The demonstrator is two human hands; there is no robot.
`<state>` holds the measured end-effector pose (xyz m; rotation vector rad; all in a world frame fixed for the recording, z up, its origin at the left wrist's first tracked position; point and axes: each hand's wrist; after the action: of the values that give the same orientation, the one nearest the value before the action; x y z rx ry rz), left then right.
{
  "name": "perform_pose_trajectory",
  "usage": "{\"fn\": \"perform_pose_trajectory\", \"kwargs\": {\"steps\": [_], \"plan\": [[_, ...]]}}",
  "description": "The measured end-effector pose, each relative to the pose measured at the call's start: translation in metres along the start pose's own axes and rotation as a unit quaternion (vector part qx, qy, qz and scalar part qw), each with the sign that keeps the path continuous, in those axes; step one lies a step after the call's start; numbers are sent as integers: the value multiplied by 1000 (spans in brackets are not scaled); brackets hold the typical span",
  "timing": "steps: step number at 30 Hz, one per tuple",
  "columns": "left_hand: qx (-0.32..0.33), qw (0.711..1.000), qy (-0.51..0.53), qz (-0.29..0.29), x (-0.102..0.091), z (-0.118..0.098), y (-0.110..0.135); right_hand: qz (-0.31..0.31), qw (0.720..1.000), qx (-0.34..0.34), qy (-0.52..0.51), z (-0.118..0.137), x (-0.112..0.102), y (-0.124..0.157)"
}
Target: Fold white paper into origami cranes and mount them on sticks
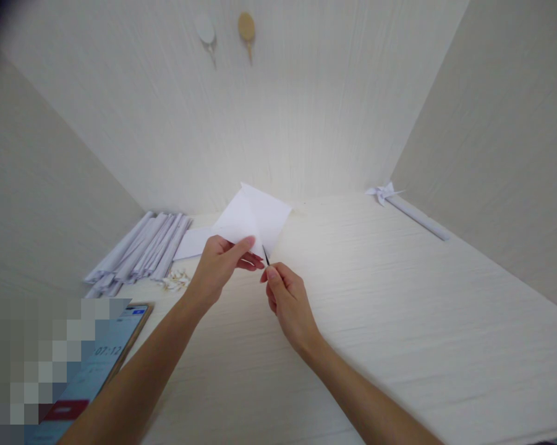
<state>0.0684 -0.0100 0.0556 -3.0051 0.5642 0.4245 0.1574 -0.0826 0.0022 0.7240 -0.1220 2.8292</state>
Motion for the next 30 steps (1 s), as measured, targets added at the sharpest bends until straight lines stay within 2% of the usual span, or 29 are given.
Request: {"fn": "perform_pose_trajectory", "kwargs": {"steps": [7,14,23,30], "plan": [[-40,999,8,30,0,-3,1,3,1000,5,-2,0,1,0],[-35,999,-20,31,2,-2,1,-8,1000,8,-5,1,1,0],[-84,994,39,64,2,-5,3,0,1000,6,-17,0,1,-2],[-79,994,22,67,2,-5,3,1,1000,0,-7,-1,0,-1]]}}
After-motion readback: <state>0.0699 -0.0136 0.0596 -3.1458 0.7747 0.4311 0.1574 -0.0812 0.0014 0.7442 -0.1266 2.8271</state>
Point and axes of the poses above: each hand's wrist, its own y-axis away from the middle knuckle, its own x-axis out of the palm, z = x × y, and after that the axes turned 13 degrees about -y, right-handed
